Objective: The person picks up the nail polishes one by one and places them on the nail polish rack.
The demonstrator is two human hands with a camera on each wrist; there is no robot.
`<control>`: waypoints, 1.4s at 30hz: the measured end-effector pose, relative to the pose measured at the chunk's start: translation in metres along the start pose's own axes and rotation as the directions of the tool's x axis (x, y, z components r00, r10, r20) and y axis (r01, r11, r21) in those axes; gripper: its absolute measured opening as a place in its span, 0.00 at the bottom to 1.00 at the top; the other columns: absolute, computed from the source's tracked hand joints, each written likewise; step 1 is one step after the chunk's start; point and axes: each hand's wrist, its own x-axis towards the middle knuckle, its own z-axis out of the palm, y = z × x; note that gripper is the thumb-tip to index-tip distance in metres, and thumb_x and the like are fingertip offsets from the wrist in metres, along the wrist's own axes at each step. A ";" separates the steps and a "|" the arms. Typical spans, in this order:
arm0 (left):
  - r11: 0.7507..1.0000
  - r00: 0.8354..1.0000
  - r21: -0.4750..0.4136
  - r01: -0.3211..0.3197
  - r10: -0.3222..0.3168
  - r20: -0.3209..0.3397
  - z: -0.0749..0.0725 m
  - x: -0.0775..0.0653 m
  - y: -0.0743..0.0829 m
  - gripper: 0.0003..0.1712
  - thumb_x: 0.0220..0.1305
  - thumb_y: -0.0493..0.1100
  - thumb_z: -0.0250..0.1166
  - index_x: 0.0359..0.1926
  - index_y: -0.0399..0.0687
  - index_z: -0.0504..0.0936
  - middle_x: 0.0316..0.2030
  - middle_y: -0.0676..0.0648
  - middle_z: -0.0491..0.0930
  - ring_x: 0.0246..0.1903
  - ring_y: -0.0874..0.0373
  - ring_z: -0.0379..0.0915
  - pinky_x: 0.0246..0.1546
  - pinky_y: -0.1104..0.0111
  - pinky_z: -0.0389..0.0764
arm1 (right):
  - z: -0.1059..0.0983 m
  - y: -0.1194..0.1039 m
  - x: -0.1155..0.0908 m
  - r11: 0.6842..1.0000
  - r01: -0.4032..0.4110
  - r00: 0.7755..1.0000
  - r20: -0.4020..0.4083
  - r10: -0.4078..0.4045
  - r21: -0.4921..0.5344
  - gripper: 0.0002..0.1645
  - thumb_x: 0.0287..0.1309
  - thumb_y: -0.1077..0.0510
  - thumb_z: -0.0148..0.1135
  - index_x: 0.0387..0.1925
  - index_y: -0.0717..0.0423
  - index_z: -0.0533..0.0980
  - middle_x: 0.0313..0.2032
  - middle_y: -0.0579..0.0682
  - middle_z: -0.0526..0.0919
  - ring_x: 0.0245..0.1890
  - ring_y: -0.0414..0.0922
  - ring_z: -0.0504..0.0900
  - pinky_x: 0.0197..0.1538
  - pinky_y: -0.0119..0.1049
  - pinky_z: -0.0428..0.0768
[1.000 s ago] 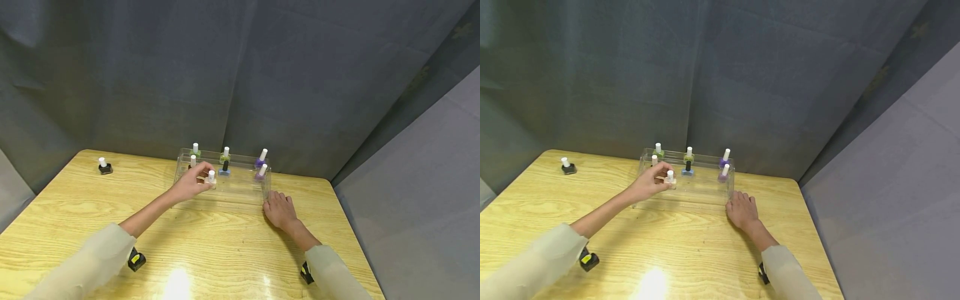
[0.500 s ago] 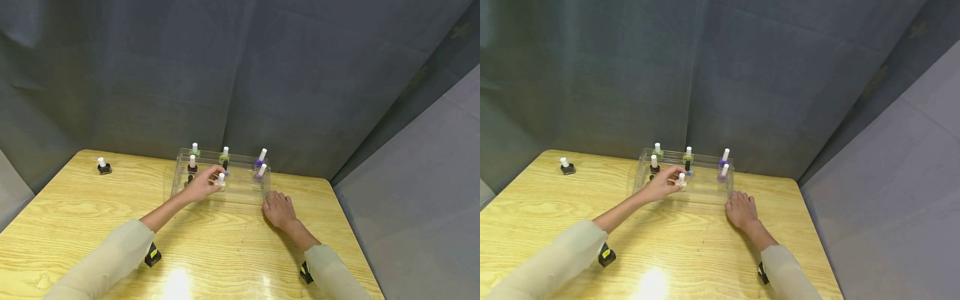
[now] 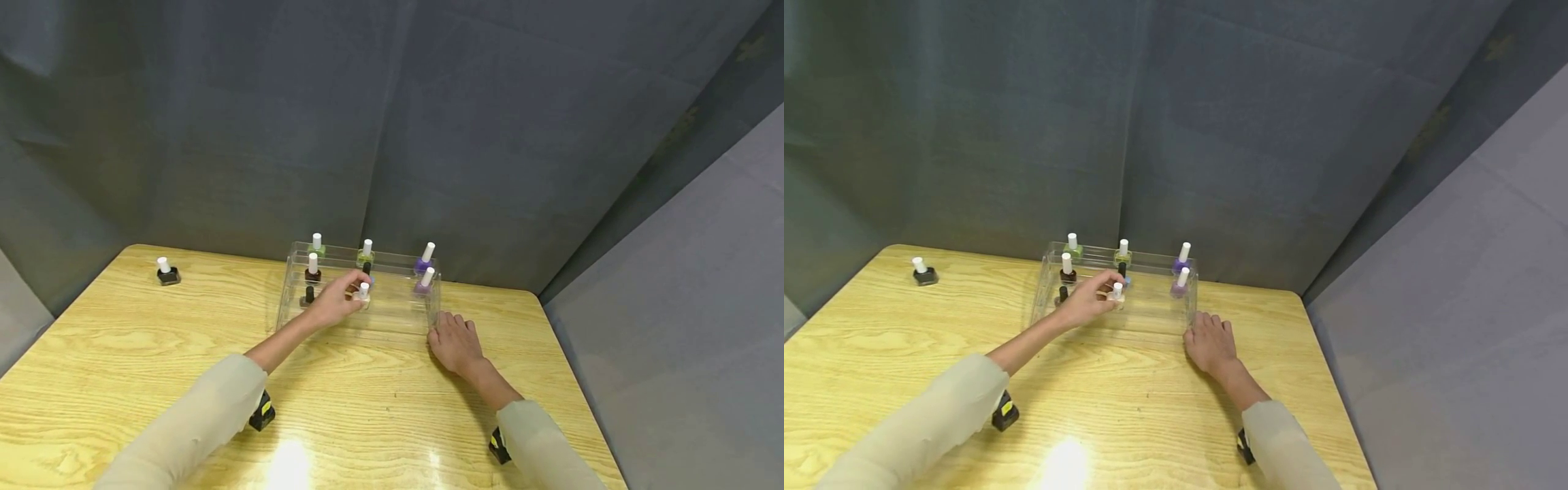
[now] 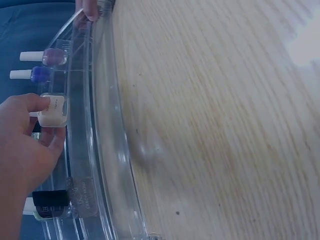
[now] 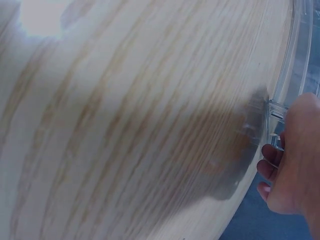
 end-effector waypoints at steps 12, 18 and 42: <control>0.999 1.000 -0.037 0.025 -0.025 -0.005 0.009 -0.004 -0.009 0.23 0.53 0.25 0.62 0.46 0.53 0.74 0.42 0.50 0.75 0.43 0.55 0.72 0.40 0.67 0.78 | 0.002 0.001 0.001 1.000 -0.008 1.000 -0.004 0.008 0.011 0.15 0.66 0.49 0.34 0.27 0.51 0.58 0.24 0.48 0.61 0.28 0.49 0.59 0.33 0.43 0.54; 0.999 1.000 -0.033 0.027 -0.028 -0.010 0.011 -0.004 -0.010 0.22 0.54 0.25 0.61 0.45 0.53 0.74 0.44 0.48 0.75 0.44 0.55 0.72 0.40 0.67 0.78 | 0.001 0.000 0.000 1.000 -0.012 1.000 -0.005 0.012 0.012 0.14 0.66 0.49 0.36 0.27 0.51 0.59 0.24 0.47 0.62 0.28 0.48 0.59 0.33 0.42 0.55; 0.997 0.999 0.067 0.036 -0.036 -0.008 0.014 -0.004 -0.012 0.19 0.57 0.29 0.62 0.45 0.54 0.72 0.47 0.46 0.75 0.45 0.56 0.72 0.44 0.68 0.76 | -0.002 -0.002 0.000 0.999 -0.027 1.000 0.008 0.027 0.018 0.14 0.66 0.49 0.36 0.28 0.51 0.59 0.24 0.48 0.62 0.29 0.49 0.59 0.33 0.43 0.54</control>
